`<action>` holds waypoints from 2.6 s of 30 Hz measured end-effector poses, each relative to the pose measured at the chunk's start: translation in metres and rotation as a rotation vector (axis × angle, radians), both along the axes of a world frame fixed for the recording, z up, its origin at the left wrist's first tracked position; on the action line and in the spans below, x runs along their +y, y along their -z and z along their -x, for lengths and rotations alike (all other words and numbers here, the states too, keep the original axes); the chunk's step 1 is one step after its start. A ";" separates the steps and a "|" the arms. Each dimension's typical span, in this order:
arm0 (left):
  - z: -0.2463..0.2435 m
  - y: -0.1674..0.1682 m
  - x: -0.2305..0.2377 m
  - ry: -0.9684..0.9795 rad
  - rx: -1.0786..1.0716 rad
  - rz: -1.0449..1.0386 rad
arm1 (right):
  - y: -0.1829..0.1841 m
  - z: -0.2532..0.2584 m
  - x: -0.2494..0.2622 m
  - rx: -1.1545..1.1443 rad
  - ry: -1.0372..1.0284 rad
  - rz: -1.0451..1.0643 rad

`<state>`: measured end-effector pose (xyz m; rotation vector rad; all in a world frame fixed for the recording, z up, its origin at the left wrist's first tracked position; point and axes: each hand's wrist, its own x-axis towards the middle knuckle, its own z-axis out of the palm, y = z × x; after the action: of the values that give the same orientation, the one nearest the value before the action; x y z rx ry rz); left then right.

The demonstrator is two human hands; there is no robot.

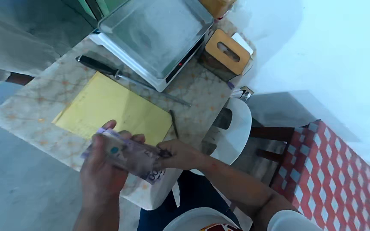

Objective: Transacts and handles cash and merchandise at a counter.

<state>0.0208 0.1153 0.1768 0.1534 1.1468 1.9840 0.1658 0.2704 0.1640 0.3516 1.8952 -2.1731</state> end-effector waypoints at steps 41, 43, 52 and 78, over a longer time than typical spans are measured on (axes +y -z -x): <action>-0.099 0.050 -0.153 -0.193 -0.474 0.509 | 0.018 -0.005 -0.126 -0.192 -0.203 -1.066; -0.103 0.052 -0.150 -0.155 -0.494 0.460 | 0.032 -0.011 -0.133 -0.079 -0.107 -1.229; -0.098 0.055 -0.158 -0.094 -0.482 0.467 | 0.022 0.002 -0.142 -0.386 -0.088 -1.294; -0.090 0.055 -0.102 -0.066 -0.160 0.664 | -0.012 0.015 -0.133 -0.276 -0.078 -0.816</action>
<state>0.1109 0.0133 0.1217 -0.3828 1.6447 1.5361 0.1508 0.1376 0.1759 0.6539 2.4675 -1.1276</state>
